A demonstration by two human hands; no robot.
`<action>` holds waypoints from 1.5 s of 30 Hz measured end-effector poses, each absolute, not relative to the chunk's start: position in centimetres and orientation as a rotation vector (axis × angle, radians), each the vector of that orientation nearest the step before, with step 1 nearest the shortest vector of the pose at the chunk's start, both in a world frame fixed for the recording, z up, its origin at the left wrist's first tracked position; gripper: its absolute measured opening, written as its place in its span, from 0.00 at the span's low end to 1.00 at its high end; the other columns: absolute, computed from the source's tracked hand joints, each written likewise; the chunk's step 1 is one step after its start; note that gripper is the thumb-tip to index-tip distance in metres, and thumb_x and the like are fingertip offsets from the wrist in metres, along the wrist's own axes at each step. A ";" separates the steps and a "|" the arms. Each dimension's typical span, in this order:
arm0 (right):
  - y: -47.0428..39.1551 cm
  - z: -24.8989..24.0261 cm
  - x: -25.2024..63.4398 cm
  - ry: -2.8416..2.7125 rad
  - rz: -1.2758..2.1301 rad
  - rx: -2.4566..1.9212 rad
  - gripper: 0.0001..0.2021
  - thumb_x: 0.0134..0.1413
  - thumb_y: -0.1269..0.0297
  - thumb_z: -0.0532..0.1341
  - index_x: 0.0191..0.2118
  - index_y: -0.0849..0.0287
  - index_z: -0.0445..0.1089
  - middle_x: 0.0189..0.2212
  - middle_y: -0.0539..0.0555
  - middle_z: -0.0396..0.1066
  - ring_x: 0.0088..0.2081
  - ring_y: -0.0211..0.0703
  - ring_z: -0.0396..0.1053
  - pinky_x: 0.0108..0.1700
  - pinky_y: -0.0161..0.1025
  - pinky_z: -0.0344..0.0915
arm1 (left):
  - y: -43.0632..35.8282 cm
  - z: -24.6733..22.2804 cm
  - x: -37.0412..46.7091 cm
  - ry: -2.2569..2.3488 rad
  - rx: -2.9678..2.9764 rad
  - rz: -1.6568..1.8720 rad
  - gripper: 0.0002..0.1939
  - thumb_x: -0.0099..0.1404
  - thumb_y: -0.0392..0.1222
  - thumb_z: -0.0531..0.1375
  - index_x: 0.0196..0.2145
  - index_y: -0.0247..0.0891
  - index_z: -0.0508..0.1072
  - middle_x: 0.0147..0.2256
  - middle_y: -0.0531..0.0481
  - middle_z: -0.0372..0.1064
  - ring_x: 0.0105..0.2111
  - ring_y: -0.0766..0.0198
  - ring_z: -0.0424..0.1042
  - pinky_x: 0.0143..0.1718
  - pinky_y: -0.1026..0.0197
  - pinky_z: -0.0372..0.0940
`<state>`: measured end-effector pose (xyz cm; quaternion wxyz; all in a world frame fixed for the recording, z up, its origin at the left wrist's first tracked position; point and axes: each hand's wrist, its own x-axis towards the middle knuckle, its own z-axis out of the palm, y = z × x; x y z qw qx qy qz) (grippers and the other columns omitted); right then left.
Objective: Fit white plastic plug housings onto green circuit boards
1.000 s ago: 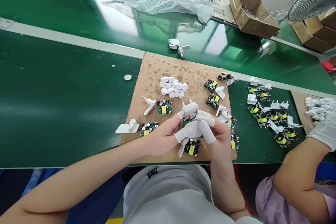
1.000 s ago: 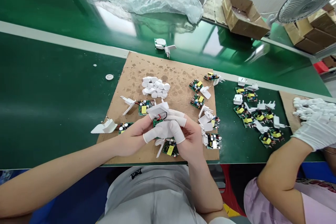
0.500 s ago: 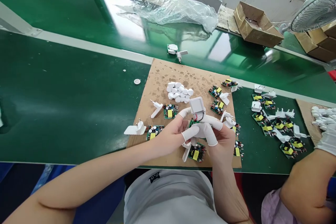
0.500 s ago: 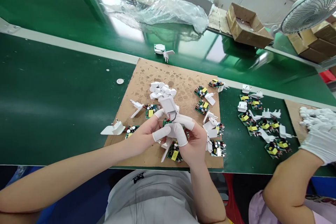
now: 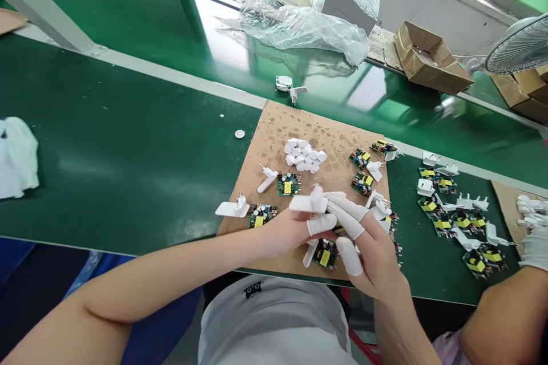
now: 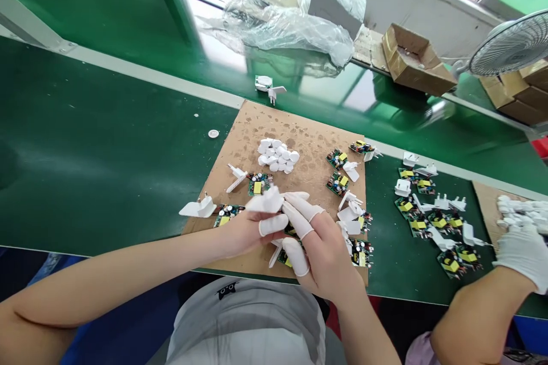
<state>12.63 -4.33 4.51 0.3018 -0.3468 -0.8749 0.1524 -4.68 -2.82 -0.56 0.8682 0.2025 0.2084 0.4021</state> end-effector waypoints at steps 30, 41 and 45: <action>5.0 5.8 11.4 -1.719 1.133 -1.332 0.11 0.49 0.60 0.69 0.37 0.58 0.74 0.33 0.54 0.76 0.33 0.41 0.72 0.38 0.41 0.72 | -2.5 -0.5 -5.6 0.571 0.493 0.907 0.34 0.46 0.60 0.74 0.45 0.36 0.78 0.41 0.40 0.79 0.36 0.55 0.78 0.37 0.55 0.72; -7.9 3.6 10.3 -1.673 0.630 -1.151 0.27 0.54 0.79 0.65 0.56 0.46 0.72 0.40 0.54 0.74 0.37 0.43 0.73 0.39 0.41 0.75 | -3.1 -1.1 -5.6 0.753 0.625 1.070 0.22 0.46 0.53 0.76 0.34 0.34 0.82 0.40 0.41 0.80 0.40 0.54 0.76 0.44 0.54 0.71; -7.8 3.4 9.3 -1.745 0.345 -1.163 0.31 0.54 0.80 0.64 0.60 0.43 0.69 0.40 0.55 0.72 0.37 0.43 0.74 0.36 0.40 0.77 | -3.3 -0.6 -5.8 0.837 0.676 1.077 0.25 0.45 0.46 0.76 0.41 0.36 0.82 0.44 0.40 0.79 0.36 0.56 0.77 0.40 0.54 0.73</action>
